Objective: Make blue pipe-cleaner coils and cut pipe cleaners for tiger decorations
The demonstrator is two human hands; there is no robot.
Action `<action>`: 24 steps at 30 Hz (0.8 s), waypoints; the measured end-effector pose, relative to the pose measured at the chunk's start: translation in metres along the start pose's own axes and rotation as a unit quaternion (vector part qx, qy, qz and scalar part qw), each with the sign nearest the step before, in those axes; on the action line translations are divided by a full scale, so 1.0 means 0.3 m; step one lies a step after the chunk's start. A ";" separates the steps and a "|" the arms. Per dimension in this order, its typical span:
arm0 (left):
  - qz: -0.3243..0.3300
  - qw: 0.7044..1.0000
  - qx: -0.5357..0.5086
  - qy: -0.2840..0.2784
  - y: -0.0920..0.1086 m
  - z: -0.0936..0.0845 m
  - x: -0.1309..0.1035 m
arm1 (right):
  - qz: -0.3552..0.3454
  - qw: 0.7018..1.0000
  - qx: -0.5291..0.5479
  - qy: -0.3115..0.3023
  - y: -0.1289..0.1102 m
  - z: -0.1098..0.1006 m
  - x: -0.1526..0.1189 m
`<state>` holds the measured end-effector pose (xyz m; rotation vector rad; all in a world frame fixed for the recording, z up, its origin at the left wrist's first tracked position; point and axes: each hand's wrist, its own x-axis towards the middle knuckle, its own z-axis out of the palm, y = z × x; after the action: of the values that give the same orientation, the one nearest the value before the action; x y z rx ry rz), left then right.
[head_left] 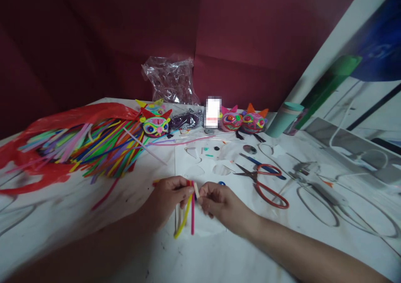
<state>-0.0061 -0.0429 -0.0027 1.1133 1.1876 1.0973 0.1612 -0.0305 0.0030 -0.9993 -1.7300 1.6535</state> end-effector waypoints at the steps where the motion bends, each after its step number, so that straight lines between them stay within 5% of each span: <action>1: -0.005 1.000 -0.003 -0.009 0.001 0.005 -0.005 | 0.009 0.999 0.033 0.004 0.013 0.016 0.005; 13: -0.017 0.999 0.024 -0.031 -0.001 0.016 -0.023 | 0.004 0.998 0.054 0.023 0.027 0.037 0.000; 18: -0.049 0.998 -0.039 -0.023 -0.005 0.015 -0.013 | -0.092 0.992 0.012 0.088 0.020 0.028 -0.009; 24: -0.060 0.996 -0.037 -0.053 -0.014 0.006 -0.006 | -0.110 0.992 -0.010 0.068 0.033 0.013 -0.011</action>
<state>-0.0041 -0.0454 -0.0067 1.0169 1.1069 0.9706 0.1613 -0.0356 -0.0068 -0.8735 -1.7028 1.3998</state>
